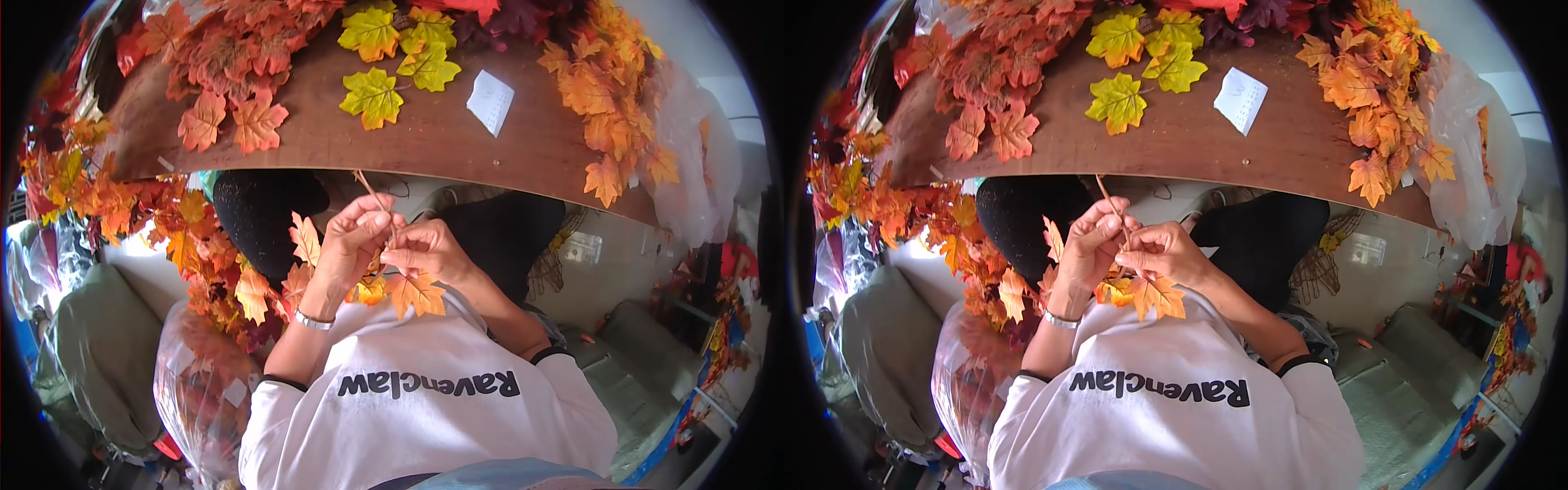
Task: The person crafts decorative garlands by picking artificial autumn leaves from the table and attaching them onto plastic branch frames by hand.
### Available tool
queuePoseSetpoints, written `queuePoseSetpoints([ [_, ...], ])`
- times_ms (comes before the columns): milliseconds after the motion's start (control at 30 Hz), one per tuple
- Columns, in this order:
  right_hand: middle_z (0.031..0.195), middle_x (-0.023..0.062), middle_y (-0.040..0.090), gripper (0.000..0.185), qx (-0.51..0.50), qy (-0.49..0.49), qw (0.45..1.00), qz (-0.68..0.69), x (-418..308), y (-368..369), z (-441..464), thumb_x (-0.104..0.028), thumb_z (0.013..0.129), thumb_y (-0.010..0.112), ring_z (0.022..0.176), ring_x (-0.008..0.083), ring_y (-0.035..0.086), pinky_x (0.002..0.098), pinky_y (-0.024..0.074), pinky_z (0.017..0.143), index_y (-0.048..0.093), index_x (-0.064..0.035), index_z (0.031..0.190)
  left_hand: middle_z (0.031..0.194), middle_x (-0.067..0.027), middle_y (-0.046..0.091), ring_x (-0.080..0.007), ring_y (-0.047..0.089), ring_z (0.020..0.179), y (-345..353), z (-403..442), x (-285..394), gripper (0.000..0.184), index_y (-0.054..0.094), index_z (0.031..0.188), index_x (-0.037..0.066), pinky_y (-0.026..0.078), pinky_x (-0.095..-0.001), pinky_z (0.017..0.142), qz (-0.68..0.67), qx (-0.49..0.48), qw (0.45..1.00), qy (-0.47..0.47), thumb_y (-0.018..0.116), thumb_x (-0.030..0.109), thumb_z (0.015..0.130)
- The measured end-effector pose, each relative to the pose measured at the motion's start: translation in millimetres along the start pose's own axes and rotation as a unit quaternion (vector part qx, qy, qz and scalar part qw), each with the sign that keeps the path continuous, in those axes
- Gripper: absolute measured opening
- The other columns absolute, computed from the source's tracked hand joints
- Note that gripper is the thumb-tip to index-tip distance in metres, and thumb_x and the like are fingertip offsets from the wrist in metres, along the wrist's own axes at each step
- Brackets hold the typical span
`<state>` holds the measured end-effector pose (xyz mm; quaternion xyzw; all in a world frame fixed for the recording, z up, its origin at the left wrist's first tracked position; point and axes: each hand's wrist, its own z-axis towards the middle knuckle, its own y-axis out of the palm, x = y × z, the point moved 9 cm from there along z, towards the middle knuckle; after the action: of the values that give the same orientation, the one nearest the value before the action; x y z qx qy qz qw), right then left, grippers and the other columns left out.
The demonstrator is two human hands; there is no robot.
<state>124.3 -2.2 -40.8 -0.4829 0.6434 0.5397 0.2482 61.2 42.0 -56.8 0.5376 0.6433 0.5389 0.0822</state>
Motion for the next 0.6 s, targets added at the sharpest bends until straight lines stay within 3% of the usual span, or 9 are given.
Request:
queuePoseSetpoints([
  [100, 0.059, -0.0015, 0.053, 0.016, 0.003, -0.017, 0.999, -0.034, -7.2, -4.5, -0.2, -0.012, 0.081, 0.063, 0.047, 0.0032, 0.046, 0.0183, 0.0354, 0.043, 0.059, -0.0003, 0.071, 0.093, -0.0101, 0.062, -0.0153, 0.059, 0.080, 4.7, 2.0, 7.3, 0.009, 0.062, 0.090, 0.002, 0.047, -0.0284, 0.073, 0.021, -0.055, 0.997, 0.055, 0.059, 0.004, 0.082],
  [267, 0.059, -0.0021, 0.052, 0.016, -0.023, -0.012, 0.998, -0.051, -14.7, -0.9, 4.4, -0.010, 0.081, 0.063, 0.052, 0.0030, 0.048, 0.0198, 0.0394, 0.046, 0.059, 0.0003, 0.070, 0.087, -0.0090, 0.063, -0.0147, 0.059, 0.077, 6.4, -0.3, 14.7, 0.009, 0.063, 0.089, 0.001, 0.047, -0.0285, 0.072, 0.089, -0.031, 0.993, 0.078, 0.060, 0.003, 0.081],
  [500, 0.063, 0.0015, 0.059, 0.012, -0.056, -0.024, 0.971, -0.231, -25.5, -8.8, 15.2, -0.010, 0.077, 0.065, 0.057, 0.0056, 0.053, 0.0218, 0.0425, 0.052, 0.063, 0.0020, 0.079, 0.073, -0.0052, 0.063, -0.0075, 0.056, 0.061, -1.0, -2.1, 27.8, 0.010, 0.062, 0.085, -0.001, 0.045, -0.0197, 0.056, 0.190, 0.052, 0.973, 0.119, 0.060, 0.008, 0.083],
  [567, 0.075, 0.0044, 0.064, 0.017, -0.104, 0.011, 0.929, -0.355, -51.7, -22.2, 20.3, -0.014, 0.074, 0.068, 0.066, 0.0065, 0.056, 0.0218, 0.0452, 0.061, 0.065, -0.0003, 0.084, 0.072, -0.0054, 0.062, -0.0069, 0.054, 0.058, -6.7, -1.6, 26.6, 0.009, 0.062, 0.084, -0.001, 0.044, -0.0193, 0.053, 0.175, 0.069, 0.975, 0.114, 0.060, 0.008, 0.083],
  [600, 0.076, 0.0036, 0.064, 0.018, -0.075, -0.047, 0.905, -0.416, -76.3, -37.0, 24.3, -0.017, 0.074, 0.069, 0.069, 0.0075, 0.058, 0.0227, 0.0457, 0.062, 0.065, -0.0024, 0.084, 0.071, -0.0056, 0.062, -0.0062, 0.053, 0.056, -5.0, -1.4, 28.2, 0.009, 0.062, 0.083, -0.001, 0.044, -0.0189, 0.050, 0.171, 0.073, 0.974, 0.126, 0.060, 0.008, 0.083],
])
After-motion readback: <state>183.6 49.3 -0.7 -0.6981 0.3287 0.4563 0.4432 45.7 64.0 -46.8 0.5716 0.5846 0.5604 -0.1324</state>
